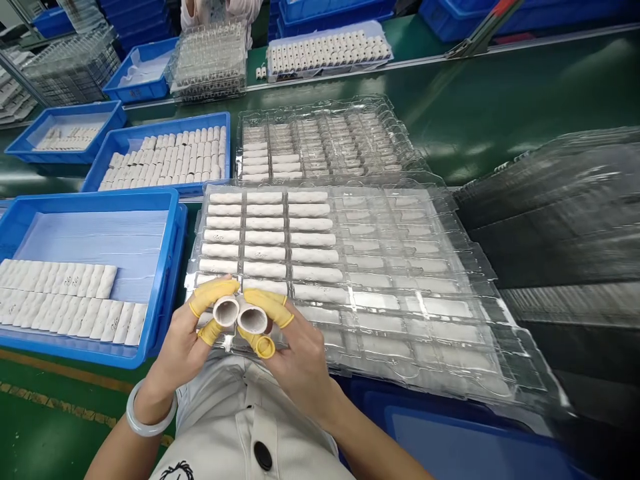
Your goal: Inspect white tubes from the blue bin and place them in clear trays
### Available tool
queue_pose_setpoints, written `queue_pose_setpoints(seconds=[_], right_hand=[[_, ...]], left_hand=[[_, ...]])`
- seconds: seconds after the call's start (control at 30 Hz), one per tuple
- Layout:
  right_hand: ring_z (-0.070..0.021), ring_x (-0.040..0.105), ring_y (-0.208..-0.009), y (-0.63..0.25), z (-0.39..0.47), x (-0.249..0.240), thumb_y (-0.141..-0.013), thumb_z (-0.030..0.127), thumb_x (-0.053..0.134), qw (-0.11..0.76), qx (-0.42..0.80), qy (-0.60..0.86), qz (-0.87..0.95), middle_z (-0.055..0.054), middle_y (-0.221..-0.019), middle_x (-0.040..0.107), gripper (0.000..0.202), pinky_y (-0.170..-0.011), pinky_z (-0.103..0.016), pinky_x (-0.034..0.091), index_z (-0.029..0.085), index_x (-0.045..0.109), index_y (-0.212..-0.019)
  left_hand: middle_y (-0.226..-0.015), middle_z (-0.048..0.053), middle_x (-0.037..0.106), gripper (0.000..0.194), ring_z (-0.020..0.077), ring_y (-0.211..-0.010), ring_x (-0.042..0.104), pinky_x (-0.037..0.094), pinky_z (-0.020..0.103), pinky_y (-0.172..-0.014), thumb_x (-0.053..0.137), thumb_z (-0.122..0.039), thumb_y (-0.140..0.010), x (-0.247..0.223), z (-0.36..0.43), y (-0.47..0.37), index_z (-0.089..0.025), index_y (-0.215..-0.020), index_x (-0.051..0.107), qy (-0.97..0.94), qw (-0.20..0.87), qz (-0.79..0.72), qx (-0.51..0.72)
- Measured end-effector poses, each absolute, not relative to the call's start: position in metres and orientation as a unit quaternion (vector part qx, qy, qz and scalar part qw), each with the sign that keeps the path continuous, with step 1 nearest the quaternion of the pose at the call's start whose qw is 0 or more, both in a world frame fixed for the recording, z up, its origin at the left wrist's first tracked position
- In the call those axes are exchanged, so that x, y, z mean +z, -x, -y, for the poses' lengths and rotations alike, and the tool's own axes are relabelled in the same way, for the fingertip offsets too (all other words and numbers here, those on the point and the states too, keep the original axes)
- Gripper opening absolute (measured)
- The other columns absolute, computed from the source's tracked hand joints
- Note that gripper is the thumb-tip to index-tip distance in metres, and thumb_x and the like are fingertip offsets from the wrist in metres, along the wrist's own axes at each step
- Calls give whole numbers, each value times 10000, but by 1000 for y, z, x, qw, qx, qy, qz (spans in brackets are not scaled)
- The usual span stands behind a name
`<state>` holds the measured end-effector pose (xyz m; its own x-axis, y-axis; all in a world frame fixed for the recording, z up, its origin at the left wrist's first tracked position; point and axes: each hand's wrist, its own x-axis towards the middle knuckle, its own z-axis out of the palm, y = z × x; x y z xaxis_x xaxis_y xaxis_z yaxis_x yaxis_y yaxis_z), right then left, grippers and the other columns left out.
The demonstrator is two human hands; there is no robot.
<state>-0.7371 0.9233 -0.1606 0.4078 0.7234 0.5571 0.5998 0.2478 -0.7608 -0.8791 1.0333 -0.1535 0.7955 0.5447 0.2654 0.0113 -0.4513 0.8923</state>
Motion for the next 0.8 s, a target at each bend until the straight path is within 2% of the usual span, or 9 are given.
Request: queue_pose_setpoints(seconds=[0.1,0.4,0.53,0.8], right_hand=[[-161,665,-1020,737,-924,-161,-859,57,617,581,49,606,541,-75,-1096,680,422,-869,-258,563,218,575,-1246],[-171,668,-1028,739,-925,-166,-868,83,625,579,48,610,539,-75,-1105,676,425,-874,-280,573,235,568,-1260],[-172,662,-1047,739,-925,-167,-859,83,636,582,61,608,537,-59,-1118,672,446,-893,-287,569,250,569,-1267],[-159,645,-1063,740,-926,-166,-852,55,637,592,65,597,538,-82,-1127,651,428,-910,-263,559,209,576,-1247]], left_hand=[[-1388,65,557,532,203,-1323,495,404,353,-1123,545,-83,-924,-153,-1033,879,-286,-1413,492,-826,456,-171,283],[-1287,90,595,527,211,-1220,537,445,361,-1047,559,-75,-906,-147,-1033,875,-249,-1400,504,-853,379,-163,319],[-1273,85,595,533,208,-1211,537,444,353,-1037,554,-74,-908,-147,-1033,877,-255,-1406,497,-859,364,-170,316],[-1254,83,591,528,216,-1194,534,449,365,-1025,566,-83,-903,-146,-1032,878,-264,-1396,514,-857,366,-175,318]])
